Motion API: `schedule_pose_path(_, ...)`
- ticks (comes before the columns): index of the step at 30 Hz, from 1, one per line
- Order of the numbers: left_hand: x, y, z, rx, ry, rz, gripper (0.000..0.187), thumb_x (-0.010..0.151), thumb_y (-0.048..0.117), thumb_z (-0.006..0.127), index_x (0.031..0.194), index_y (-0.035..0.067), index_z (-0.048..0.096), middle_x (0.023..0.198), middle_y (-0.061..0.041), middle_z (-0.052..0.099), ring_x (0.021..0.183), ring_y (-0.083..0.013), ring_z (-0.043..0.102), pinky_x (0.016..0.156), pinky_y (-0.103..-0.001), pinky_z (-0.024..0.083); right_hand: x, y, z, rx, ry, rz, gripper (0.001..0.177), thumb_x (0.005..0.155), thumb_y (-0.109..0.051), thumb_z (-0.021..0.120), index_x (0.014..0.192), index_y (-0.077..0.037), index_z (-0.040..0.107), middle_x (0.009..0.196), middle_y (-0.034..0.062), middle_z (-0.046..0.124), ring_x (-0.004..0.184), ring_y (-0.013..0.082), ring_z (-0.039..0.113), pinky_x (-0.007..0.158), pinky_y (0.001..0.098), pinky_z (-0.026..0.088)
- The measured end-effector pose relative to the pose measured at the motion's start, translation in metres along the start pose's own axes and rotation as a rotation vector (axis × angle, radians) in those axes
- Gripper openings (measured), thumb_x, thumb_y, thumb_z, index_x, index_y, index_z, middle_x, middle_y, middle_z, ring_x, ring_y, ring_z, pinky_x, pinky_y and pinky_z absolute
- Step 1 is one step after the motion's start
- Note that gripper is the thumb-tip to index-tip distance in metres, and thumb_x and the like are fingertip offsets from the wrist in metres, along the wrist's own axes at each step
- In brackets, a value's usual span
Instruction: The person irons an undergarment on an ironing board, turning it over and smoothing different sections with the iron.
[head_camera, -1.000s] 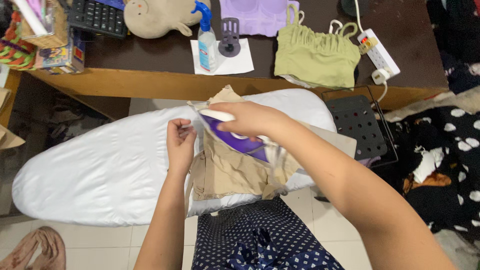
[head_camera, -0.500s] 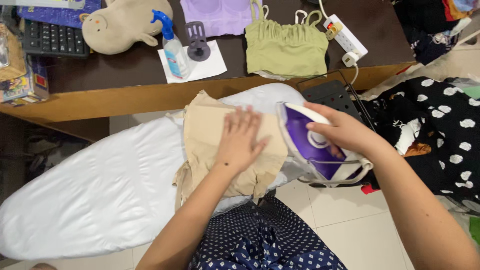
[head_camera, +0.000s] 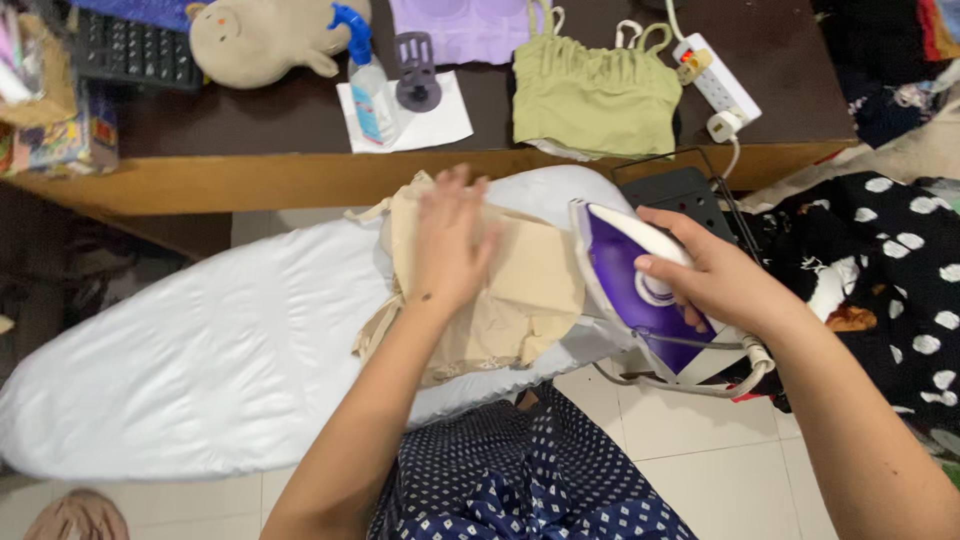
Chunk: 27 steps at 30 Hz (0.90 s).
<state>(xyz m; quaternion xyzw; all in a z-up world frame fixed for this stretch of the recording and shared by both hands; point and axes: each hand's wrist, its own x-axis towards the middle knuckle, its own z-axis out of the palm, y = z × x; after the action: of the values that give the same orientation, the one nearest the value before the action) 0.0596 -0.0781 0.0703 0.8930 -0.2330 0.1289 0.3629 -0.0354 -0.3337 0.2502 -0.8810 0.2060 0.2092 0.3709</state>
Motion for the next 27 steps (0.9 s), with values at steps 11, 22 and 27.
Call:
schedule_pose_path(11, -0.108, -0.067, -0.021, -0.772, 0.051, -0.711, 0.041, 0.089, 0.008, 0.065, 0.117, 0.01, 0.035, 0.099, -0.009, 0.058, 0.084, -0.0171, 0.06, 0.073, -0.032, 0.051, 0.006, 0.002, 0.029, 0.032, -0.1, -0.028, 0.056, 0.094, -0.028, 0.065, 0.149, -0.027, 0.054, 0.06, 0.0029, 0.052, 0.045, 0.0142, 0.049, 0.045, 0.0323, 0.044)
schedule_pose_path(22, -0.094, -0.103, -0.036, -0.735, 0.219, -0.564, 0.02, 0.099, 0.003, 0.06, 0.11, 0.009, 0.045, 0.1, -0.001, 0.052, 0.08, -0.0092, 0.048, 0.073, -0.025, 0.045, 0.023, -0.024, 0.032, -0.069, -0.184, -0.124, 0.06, 0.097, -0.031, 0.061, 0.154, -0.022, 0.045, 0.059, 0.0064, 0.051, 0.042, 0.0161, 0.05, 0.046, 0.0327, 0.043)
schedule_pose_path(27, -0.111, -0.103, -0.04, -0.702, 0.062, -0.647, 0.026, 0.094, 0.01, 0.064, 0.115, 0.011, 0.047, 0.098, 0.0, 0.057, 0.079, -0.0094, 0.051, 0.072, -0.026, 0.046, 0.01, 0.01, 0.014, -0.058, -0.191, -0.085, 0.061, 0.094, -0.031, 0.061, 0.152, -0.025, 0.048, 0.061, 0.0051, 0.058, 0.043, 0.0151, 0.05, 0.041, 0.0325, 0.045)
